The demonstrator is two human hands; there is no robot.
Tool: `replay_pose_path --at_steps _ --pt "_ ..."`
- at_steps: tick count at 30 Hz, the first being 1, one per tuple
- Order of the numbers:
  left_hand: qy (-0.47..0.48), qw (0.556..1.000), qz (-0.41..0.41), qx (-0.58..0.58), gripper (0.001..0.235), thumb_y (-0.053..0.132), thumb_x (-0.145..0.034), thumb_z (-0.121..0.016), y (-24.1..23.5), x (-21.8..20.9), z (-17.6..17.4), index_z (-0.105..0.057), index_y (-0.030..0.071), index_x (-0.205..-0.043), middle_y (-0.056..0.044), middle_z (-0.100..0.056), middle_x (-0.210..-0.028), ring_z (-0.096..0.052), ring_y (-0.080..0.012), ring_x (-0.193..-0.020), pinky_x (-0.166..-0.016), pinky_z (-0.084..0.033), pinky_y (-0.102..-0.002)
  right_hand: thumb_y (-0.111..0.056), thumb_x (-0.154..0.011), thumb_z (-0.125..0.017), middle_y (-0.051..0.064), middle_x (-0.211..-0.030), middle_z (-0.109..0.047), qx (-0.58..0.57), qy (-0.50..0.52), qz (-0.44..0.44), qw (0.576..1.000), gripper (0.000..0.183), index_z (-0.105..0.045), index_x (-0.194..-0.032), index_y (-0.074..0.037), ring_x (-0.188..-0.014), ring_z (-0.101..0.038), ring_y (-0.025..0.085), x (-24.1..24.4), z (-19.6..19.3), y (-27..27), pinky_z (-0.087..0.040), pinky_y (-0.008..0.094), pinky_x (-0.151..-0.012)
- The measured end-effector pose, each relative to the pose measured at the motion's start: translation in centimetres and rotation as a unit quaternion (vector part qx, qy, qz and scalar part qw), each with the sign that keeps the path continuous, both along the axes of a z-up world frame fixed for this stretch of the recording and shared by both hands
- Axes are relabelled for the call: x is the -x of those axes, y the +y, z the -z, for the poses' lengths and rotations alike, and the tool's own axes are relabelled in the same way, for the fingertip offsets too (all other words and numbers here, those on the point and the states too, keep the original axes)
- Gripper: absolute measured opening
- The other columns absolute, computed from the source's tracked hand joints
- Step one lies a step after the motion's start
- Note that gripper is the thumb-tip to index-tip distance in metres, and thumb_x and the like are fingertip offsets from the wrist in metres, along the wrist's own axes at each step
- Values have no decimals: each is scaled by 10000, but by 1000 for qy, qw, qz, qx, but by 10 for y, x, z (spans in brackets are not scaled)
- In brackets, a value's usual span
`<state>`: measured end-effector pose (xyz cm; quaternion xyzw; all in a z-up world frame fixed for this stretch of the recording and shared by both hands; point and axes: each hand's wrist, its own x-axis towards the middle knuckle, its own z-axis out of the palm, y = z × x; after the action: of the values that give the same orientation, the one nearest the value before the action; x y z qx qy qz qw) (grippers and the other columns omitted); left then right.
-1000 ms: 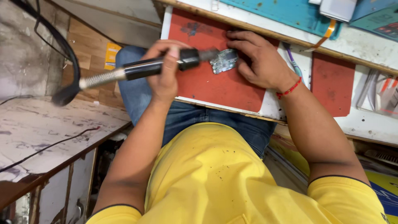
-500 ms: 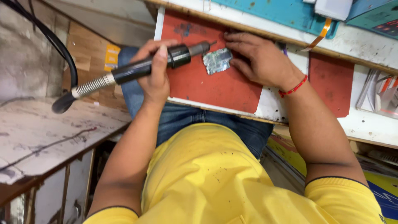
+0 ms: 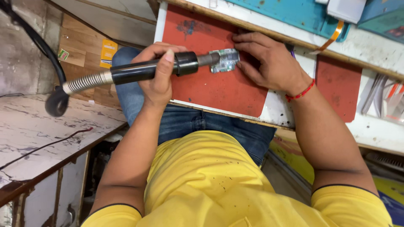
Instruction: The person uses a hot air gun to apply heat to a small circuit board placed on a red mat. They hold the board steady with one hand while directing the hot air with the other, repeatedly moving the tool across different areas of the board.
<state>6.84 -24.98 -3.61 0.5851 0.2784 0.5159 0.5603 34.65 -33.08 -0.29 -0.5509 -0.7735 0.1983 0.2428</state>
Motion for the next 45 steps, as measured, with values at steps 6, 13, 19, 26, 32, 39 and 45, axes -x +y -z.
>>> replay_pose_path --at_steps 6,13,19,26,32,39,45 --pt "60 997 -33 -26 261 213 -1047 -615 -5 -2 -6 -693 -36 -1045 -141 -756 -1045 -712 -191 -942 -907 -565 -320 -87 -942 -739 179 -1376 -639 -4 -6 -3 1000 375 -666 -1288 39 -1228 -638 364 1 -2 -2 -546 417 -1035" --pt "50 998 14 -35 240 213 -1033 -639 -3 -4 -6 -685 -20 -1005 -143 -756 -1011 -735 -210 -960 -905 -579 -313 -76 -935 -724 185 -1376 -633 -9 -7 -2 1000 365 -661 -1277 37 -1223 -639 364 0 -3 2 -547 409 -1024" --pt "40 999 15 -29 225 197 -1023 -624 0 1 3 -671 -22 -1001 -144 -740 -1008 -723 -198 -951 -910 -576 -324 -85 -926 -720 190 -1381 -632 -8 10 0 1000 385 -653 -1285 38 -1229 -629 371 -3 0 0 -534 418 -1033" --pt "65 998 -9 2 217 177 -1023 -621 8 -7 6 -695 -22 -977 -124 -741 -945 -679 -183 -877 -846 -551 -312 -117 -909 -726 188 -1378 -603 -19 13 -1 1000 418 -635 -1296 14 -1244 -602 385 10 -18 3 -518 430 -1034" --pt "50 995 32 -82 199 185 -1030 -642 -4 -4 -2 -657 -9 -989 -121 -744 -1005 -726 -193 -948 -920 -581 -328 -101 -941 -713 200 -1380 -592 9 -2 11 1000 431 -623 -1346 16 -1230 -599 391 17 -21 2 -515 438 -1031" --pt "60 996 37 -52 225 193 -1018 -639 2 -9 -12 -712 -18 -1043 -126 -760 -1036 -726 -180 -970 -919 -573 -319 -96 -964 -701 196 -1387 -593 -12 -6 -2 1000 412 -612 -1351 17 -1266 -597 379 20 -29 4 -516 428 -1057" --pt "37 997 62 -29 202 171 -1027 -638 0 -6 1 -713 -16 -1037 -127 -754 -1018 -715 -170 -949 -912 -576 -330 -97 -959 -698 199 -1396 -588 -12 -7 -1 1000 417 -621 -1349 27 -1257 -590 382 14 -17 2 -506 437 -1054"
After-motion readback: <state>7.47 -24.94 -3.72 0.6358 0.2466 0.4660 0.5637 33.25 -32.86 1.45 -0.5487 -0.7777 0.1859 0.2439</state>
